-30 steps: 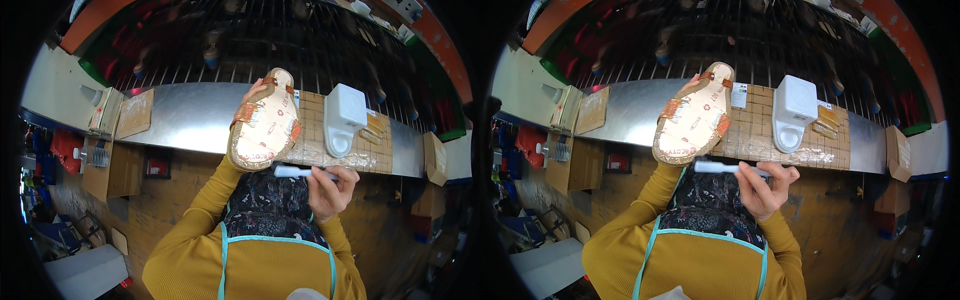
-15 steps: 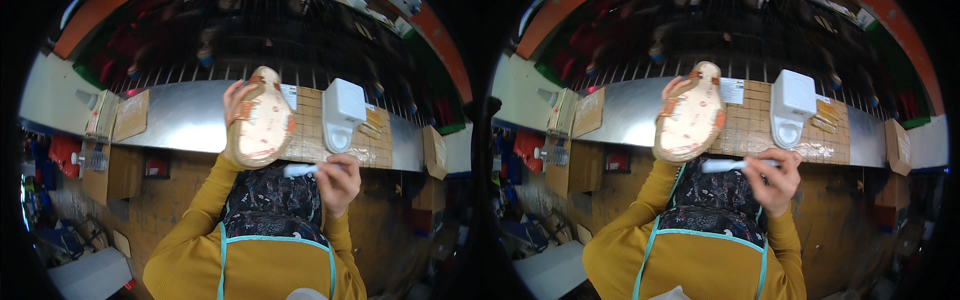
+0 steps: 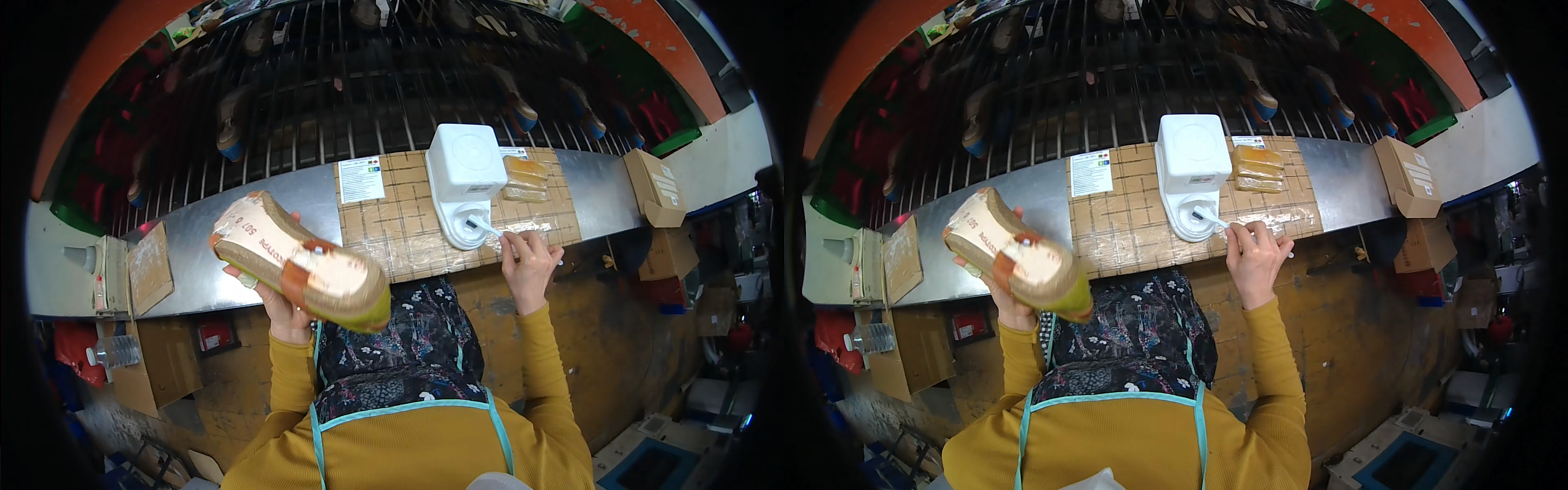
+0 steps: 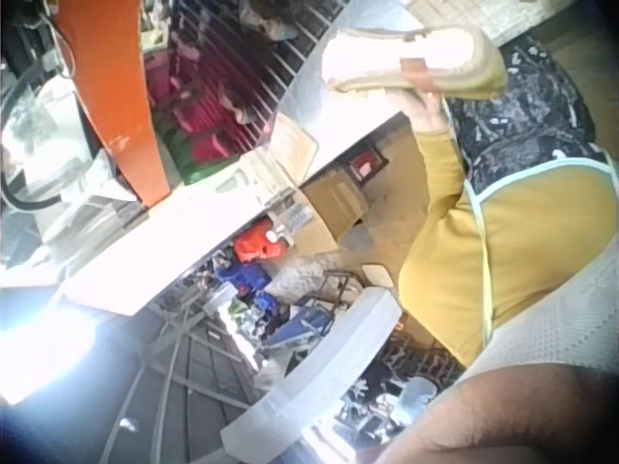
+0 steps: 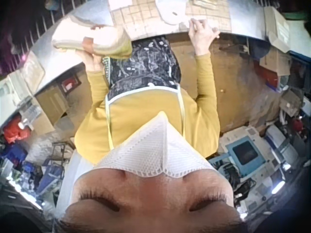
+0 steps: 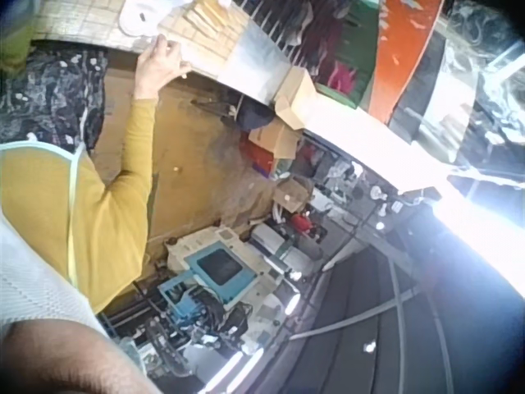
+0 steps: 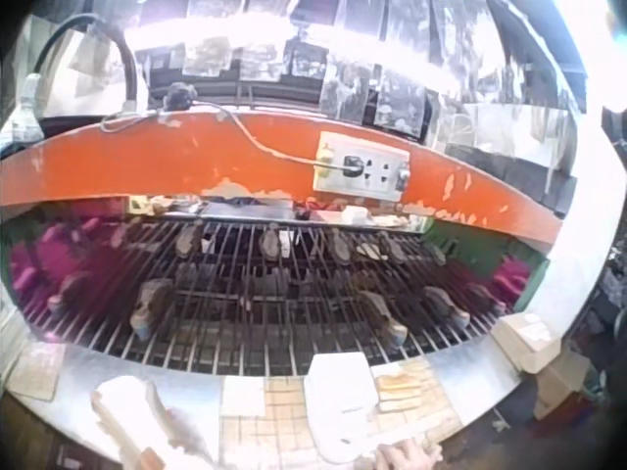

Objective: The person applies glue to the sole of a green sandal using a brush, then repeats the process on a blue sandal. The person repeatedly dips the brush into a glue container and spreads glue along the edges and surface of each sole.

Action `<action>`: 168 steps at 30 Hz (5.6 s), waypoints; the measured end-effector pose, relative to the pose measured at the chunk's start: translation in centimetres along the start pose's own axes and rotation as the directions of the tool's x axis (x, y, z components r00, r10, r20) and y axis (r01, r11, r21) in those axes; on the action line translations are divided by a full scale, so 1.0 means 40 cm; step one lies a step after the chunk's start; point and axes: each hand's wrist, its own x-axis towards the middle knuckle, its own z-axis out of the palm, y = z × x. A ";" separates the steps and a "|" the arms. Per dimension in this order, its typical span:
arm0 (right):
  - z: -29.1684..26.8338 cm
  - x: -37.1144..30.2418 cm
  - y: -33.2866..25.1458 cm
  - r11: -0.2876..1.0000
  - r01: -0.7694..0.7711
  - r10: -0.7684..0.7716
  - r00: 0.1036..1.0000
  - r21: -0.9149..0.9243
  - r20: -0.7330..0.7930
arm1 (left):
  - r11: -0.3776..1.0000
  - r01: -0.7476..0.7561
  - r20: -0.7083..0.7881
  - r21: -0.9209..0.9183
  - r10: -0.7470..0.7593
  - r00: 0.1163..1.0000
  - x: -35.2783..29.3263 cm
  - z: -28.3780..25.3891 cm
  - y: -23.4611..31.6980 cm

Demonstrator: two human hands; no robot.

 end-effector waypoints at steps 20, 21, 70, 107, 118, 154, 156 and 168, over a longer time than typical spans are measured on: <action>0.030 0.008 0.109 0.194 -0.831 0.188 0.553 0.521 0.812 | 0.889 0.255 -0.052 0.380 -0.255 0.966 -0.006 -0.019 -0.006; 0.032 0.010 0.092 0.189 -0.797 0.177 0.603 0.574 0.778 | 0.875 0.255 -0.116 0.412 -0.227 0.967 -0.002 -0.024 -0.024; -0.011 0.169 -0.292 0.498 -0.040 -0.053 0.996 0.866 0.076 | 0.705 0.223 0.100 0.673 -0.386 0.917 -0.011 0.101 -0.029; 0.014 0.200 -0.297 0.588 0.156 -0.064 0.987 0.794 -0.147 | 0.667 0.184 0.124 0.722 -0.386 0.914 0.014 0.142 -0.014; 0.017 0.184 -0.266 0.588 0.229 -0.175 0.972 0.776 -0.155 | 0.684 0.302 0.074 0.664 -0.462 0.884 0.018 0.146 -0.018; -0.009 0.125 -0.282 0.592 0.308 -0.258 0.948 0.745 -0.187 | 0.798 0.282 0.085 0.533 -0.382 0.920 0.045 0.161 -0.017; 0.013 0.159 -0.283 0.523 0.218 -0.128 0.976 0.824 -0.178 | 0.801 0.292 0.107 0.523 -0.402 0.909 0.044 0.156 -0.024; -0.053 0.188 -0.303 0.629 0.151 -0.186 0.982 0.763 -0.042 | 0.839 0.278 0.118 0.468 -0.371 0.921 0.031 0.155 -0.025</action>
